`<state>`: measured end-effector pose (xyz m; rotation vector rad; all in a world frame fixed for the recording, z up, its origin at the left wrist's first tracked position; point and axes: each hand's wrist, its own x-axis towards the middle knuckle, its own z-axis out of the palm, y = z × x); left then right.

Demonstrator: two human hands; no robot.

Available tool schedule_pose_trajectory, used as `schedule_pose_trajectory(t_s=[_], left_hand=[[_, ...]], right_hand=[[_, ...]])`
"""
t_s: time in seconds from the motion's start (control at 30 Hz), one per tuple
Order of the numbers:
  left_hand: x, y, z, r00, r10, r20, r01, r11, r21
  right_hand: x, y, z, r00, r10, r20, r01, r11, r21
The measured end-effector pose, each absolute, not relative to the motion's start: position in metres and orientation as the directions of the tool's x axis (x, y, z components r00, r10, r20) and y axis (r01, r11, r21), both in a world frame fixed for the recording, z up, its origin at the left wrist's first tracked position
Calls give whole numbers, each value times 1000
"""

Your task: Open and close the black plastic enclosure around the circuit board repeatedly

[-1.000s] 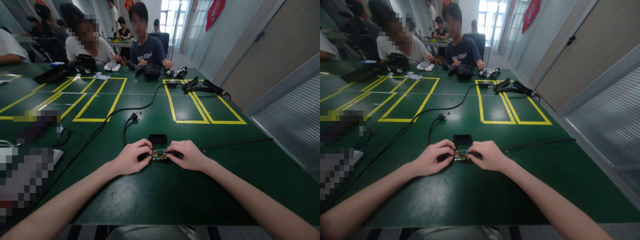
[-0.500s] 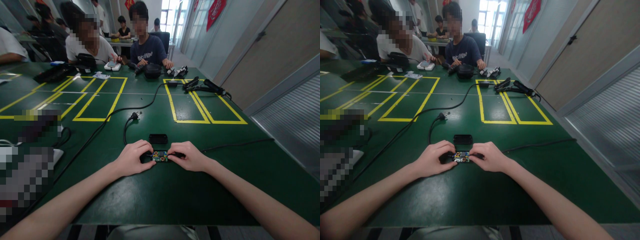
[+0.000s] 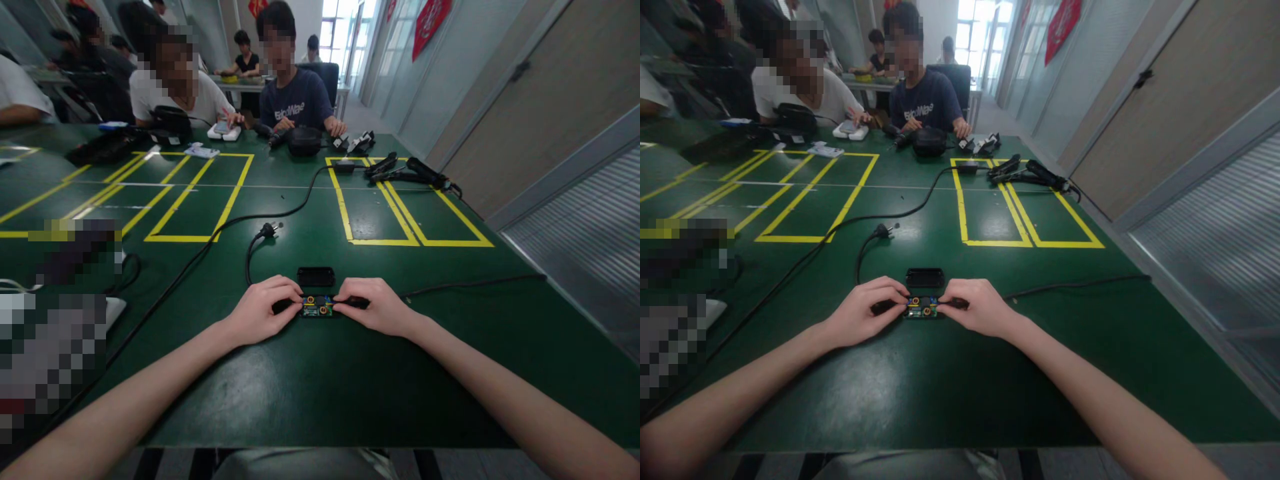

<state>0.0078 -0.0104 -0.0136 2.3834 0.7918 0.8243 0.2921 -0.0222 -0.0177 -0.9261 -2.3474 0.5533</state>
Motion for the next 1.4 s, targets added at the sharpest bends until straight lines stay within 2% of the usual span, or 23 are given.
schedule_pose_trajectory(t_s=[0.13, 0.27, 0.53, 0.7, 0.8, 0.93, 1.03, 1.1, 1.27, 1.4], left_hand=[[8, -10, -12, 651, 675, 347, 359, -677, 643], [8, -10, -12, 662, 661, 353, 364, -695, 620], [6, -9, -17, 657, 674, 336, 385, -684, 619], [8, -10, -12, 665, 692, 281, 418, -656, 628], [9, -11, -12, 670, 693, 267, 422, -651, 631], [11, -10, -13, 652, 698, 296, 444, -668, 597], [12, -10, -12, 578, 769, 274, 484, -593, 643], [12, -10, -11, 541, 808, 233, 490, -528, 693], [13, -10, -11, 534, 821, 203, 464, -485, 741], [12, -11, -14, 557, 793, 246, 476, -548, 688]], right_hand=[[292, -21, -14, -673, 656, 341, 459, 733, -502], [292, -20, -12, -694, 640, 330, 467, 749, -469], [294, -18, -14, -679, 667, 306, 449, 707, -546], [296, -17, -13, -699, 640, 319, 425, 730, -536], [296, -17, -11, -721, 622, 306, 448, 755, -478], [294, -20, -6, -766, 563, 309, 465, 819, -336], [292, -22, -2, -793, 513, 328, 456, 858, -237], [291, -22, -1, -796, 509, 327, 460, 861, -217], [293, -18, -7, -768, 544, 337, 452, 834, -317], [293, -16, -13, -695, 628, 349, 403, 743, -535]])
